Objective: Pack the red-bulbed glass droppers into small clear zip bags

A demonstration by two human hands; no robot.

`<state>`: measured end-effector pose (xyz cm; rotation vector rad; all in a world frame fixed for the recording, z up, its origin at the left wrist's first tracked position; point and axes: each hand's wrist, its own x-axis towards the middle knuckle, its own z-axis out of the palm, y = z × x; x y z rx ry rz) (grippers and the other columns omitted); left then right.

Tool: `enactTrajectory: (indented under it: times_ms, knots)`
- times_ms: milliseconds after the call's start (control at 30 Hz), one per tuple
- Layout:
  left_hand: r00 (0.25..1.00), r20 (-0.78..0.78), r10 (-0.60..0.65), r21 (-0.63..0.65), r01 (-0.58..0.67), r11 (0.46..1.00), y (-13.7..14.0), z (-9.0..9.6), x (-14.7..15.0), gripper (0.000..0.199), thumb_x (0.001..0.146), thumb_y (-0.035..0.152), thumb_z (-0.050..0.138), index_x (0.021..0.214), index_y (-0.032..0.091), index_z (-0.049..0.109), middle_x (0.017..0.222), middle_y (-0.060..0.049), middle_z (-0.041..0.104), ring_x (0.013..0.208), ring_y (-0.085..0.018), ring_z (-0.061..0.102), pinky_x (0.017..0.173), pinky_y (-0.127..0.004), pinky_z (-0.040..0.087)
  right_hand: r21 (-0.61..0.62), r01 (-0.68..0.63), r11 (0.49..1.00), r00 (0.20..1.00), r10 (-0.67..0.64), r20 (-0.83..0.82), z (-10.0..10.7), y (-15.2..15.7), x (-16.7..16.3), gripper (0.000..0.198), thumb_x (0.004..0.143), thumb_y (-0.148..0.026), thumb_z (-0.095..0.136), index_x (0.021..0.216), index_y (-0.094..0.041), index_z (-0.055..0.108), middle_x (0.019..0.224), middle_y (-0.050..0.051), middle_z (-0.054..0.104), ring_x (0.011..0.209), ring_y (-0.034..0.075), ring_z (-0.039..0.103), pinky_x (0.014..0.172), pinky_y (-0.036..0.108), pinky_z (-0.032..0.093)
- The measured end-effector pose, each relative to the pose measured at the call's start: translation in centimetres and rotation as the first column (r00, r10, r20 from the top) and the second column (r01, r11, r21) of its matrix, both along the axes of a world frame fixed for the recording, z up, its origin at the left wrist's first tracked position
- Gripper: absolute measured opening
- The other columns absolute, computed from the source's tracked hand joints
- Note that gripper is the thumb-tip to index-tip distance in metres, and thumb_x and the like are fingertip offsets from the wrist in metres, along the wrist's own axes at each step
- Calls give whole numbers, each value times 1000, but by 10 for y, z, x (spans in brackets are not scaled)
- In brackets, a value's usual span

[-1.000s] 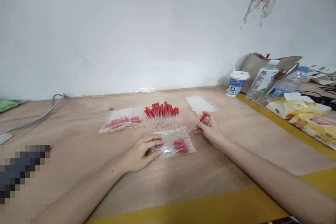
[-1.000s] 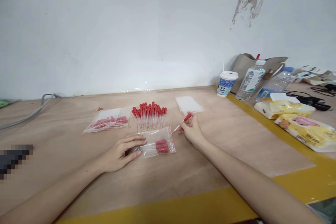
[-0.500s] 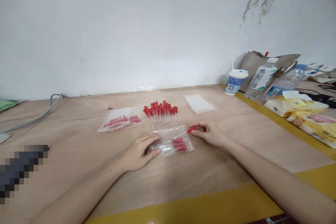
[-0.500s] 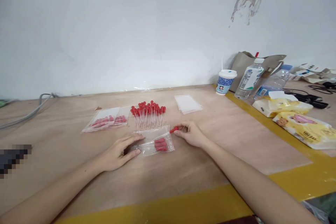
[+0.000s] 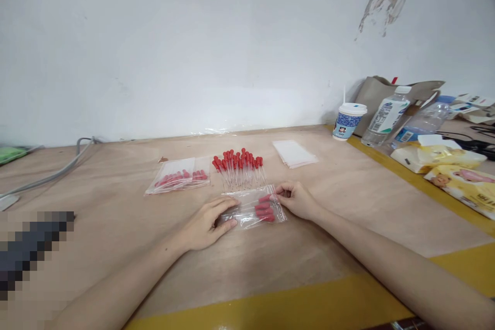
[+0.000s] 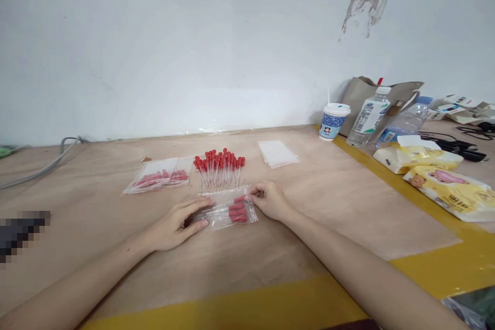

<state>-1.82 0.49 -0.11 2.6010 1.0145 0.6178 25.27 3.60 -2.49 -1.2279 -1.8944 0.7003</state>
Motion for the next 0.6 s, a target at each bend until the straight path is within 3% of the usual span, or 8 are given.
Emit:
enactTrajectory:
  times_ms: [100, 200, 300, 400, 533, 600]
  knots:
    - [1000, 9, -8, 2, 8, 1000, 0, 0, 1, 35, 87, 31, 50, 121, 22, 50, 121, -7, 55, 113, -22, 48, 97, -40, 40, 96, -143, 985, 989, 137, 61, 5, -1, 0, 17, 76, -24, 54, 65, -19, 66, 65, 1, 60, 64, 13, 51, 63, 26, 41]
    - [1000, 15, -14, -1, 14, 1000, 0, 0, 1, 33, 87, 31, 50, 119, 23, 52, 120, -6, 56, 114, -22, 48, 97, -40, 40, -21, -192, 981, 980, 193, 40, 13, 7, 7, 16, 75, -26, 54, 68, -17, 64, 65, 1, 61, 63, 13, 53, 62, 25, 41]
    - [1000, 23, -10, 0, 10, 1000, 0, 0, 2, 33, 87, 30, 50, 118, 22, 53, 119, -6, 56, 114, -21, 48, 97, -39, 40, -132, 35, 991, 997, -25, 76, 18, 29, 11, 12, 71, -27, 58, 69, -15, 61, 64, 0, 60, 59, 12, 53, 56, 23, 41]
    - [1000, 19, -9, -1, 9, 1000, 0, 0, 2, 32, 86, 30, 50, 118, 22, 53, 119, -6, 56, 115, -21, 47, 98, -38, 40, -82, 274, 958, 952, -259, 162, 19, 59, 3, 13, 68, -26, 60, 75, -15, 58, 69, 2, 61, 65, 13, 55, 60, 23, 42]
    - [1000, 12, -11, -7, 11, 1000, -1, 0, 2, 33, 87, 30, 50, 119, 22, 52, 120, -6, 55, 115, -21, 47, 97, -39, 40, -61, 365, 929, 913, -345, 217, 20, 90, -21, 26, 65, -29, 63, 86, -15, 57, 82, 7, 63, 78, 18, 58, 67, 27, 42]
    - [1000, 18, -13, -12, 13, 1000, -1, 0, 2, 32, 87, 30, 49, 118, 22, 52, 119, -6, 55, 114, -21, 47, 97, -39, 40, -70, 384, 921, 900, -357, 250, 22, 98, -30, 24, 62, -27, 65, 83, -15, 58, 83, 10, 64, 82, 21, 58, 67, 28, 43]
